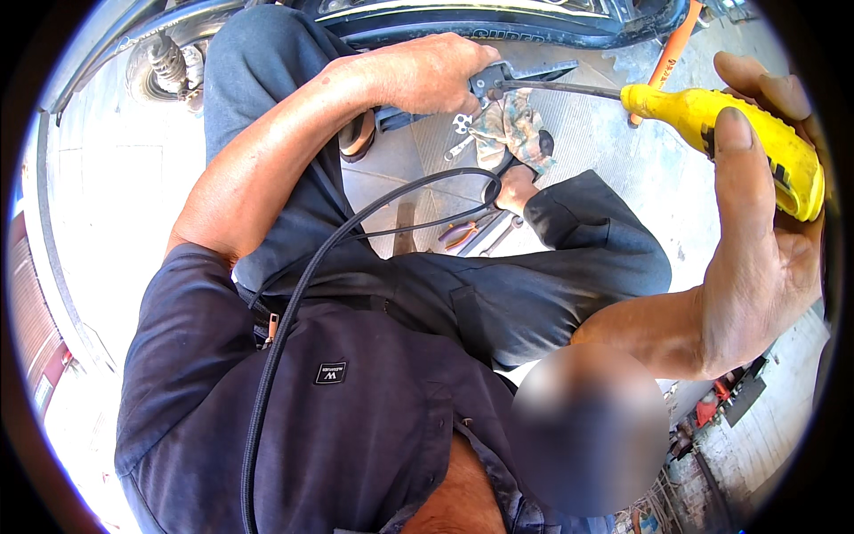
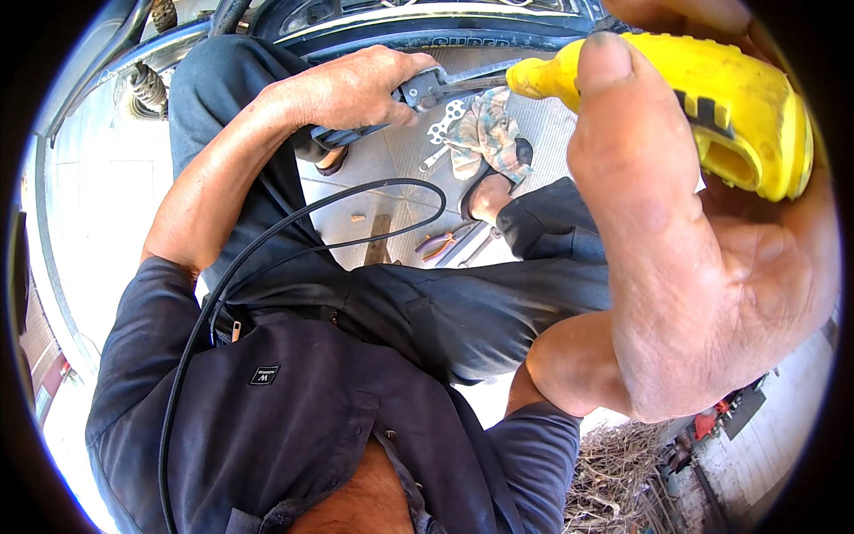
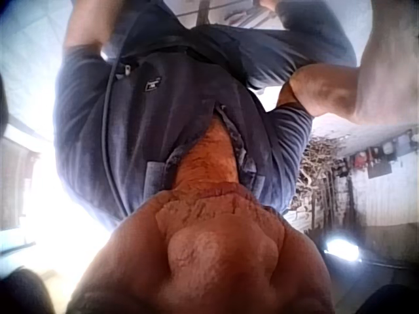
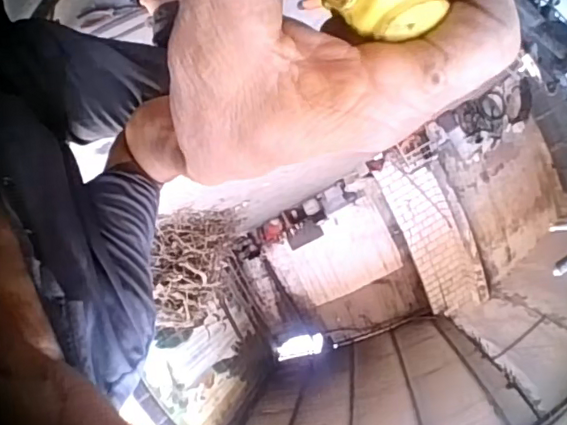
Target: The person wipes a black plastic scooter floorboard with a cloth, then uses a yellow screwdriver to pry and adjust a metal bracket attached to the floorboard. The person works while sitting on the floor in a workshop environment.
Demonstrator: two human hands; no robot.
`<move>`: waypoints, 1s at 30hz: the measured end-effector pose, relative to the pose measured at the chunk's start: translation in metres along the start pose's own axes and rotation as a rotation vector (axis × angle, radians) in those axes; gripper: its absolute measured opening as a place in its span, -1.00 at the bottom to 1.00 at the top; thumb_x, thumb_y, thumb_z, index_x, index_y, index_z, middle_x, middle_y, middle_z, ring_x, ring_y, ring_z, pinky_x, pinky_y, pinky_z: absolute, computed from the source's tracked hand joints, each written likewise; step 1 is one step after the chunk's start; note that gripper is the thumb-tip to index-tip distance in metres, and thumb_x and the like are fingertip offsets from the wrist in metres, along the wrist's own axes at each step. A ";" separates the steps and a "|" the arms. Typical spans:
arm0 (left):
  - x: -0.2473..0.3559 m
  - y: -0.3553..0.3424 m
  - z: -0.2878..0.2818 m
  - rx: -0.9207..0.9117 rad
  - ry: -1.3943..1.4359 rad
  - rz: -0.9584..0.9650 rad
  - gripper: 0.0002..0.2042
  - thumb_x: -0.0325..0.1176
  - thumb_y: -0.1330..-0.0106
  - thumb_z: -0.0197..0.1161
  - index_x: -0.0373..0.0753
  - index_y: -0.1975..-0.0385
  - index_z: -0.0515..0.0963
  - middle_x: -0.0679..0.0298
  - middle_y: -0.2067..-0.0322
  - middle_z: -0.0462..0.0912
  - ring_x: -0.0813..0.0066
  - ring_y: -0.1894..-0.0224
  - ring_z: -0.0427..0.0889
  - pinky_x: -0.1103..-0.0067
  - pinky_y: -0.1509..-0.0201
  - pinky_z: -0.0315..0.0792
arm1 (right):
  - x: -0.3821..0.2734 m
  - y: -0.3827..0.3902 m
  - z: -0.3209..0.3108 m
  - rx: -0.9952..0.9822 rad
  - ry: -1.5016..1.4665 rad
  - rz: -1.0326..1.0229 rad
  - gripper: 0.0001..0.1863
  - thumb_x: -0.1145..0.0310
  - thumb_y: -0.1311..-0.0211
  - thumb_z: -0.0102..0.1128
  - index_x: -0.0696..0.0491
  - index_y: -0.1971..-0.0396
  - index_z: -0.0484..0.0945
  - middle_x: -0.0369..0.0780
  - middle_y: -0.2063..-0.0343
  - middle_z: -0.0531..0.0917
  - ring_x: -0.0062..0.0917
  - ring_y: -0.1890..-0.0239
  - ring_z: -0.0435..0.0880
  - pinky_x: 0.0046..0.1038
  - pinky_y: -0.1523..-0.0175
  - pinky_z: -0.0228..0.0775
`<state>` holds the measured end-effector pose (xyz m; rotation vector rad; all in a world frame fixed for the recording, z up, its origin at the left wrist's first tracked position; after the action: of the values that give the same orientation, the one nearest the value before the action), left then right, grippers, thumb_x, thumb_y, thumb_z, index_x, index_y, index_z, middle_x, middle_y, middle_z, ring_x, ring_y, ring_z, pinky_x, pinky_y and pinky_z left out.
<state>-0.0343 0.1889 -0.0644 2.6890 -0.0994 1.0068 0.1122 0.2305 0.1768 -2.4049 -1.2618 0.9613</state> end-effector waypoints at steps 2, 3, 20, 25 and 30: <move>0.000 0.000 0.000 0.004 0.002 0.001 -0.53 -0.45 -0.16 0.31 -0.39 -0.10 0.46 0.00 0.39 0.66 0.25 0.35 0.68 0.43 0.06 0.55 | 0.000 -0.001 -0.002 0.039 0.095 -0.013 -0.69 0.19 -0.16 0.43 0.08 0.19 0.69 -0.14 0.29 0.75 -0.46 0.25 0.76 -0.41 0.12 0.64; 0.001 0.000 -0.001 0.002 0.003 0.002 -0.54 -0.45 -0.16 0.31 -0.39 -0.10 0.46 0.00 0.39 0.66 0.25 0.35 0.68 0.43 0.06 0.55 | 0.004 -0.001 -0.003 0.052 0.127 0.048 -0.67 0.16 -0.15 0.43 0.07 0.19 0.69 -0.13 0.30 0.74 -0.46 0.26 0.76 -0.43 0.15 0.64; 0.007 0.002 -0.005 -0.002 0.001 0.020 -0.55 -0.45 -0.15 0.30 -0.38 -0.08 0.47 0.00 0.40 0.65 0.25 0.36 0.68 0.42 0.08 0.56 | 0.009 0.000 -0.008 -0.008 0.154 -0.003 -0.66 0.22 -0.12 0.46 0.10 0.17 0.69 -0.07 0.25 0.73 -0.39 0.18 0.75 -0.36 0.05 0.62; 0.002 -0.001 0.000 0.017 0.006 0.037 -0.54 -0.44 -0.16 0.30 -0.37 -0.09 0.47 0.01 0.38 0.66 0.24 0.33 0.68 0.41 0.05 0.55 | 0.014 -0.002 -0.007 0.097 0.312 0.165 -0.62 0.12 -0.07 0.50 0.11 0.24 0.70 -0.09 0.36 0.73 -0.43 0.29 0.77 -0.45 0.22 0.66; 0.003 0.000 0.001 -0.004 0.009 0.014 -0.55 -0.45 -0.15 0.30 -0.37 -0.08 0.47 0.00 0.39 0.65 0.23 0.33 0.68 0.40 0.05 0.55 | 0.009 0.004 -0.006 0.200 0.221 0.185 -0.69 0.19 -0.07 0.50 0.08 0.27 0.71 -0.13 0.39 0.73 -0.46 0.33 0.77 -0.45 0.25 0.66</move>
<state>-0.0319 0.1889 -0.0630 2.6835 -0.1187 1.0223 0.1224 0.2361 0.1752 -2.4195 -0.8388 0.7992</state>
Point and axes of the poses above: each hand's wrist, its own y-axis away from the middle knuckle, its own z-axis out of the palm, x = y × z, the point moved 8 cm from there along -y, towards the middle knuckle
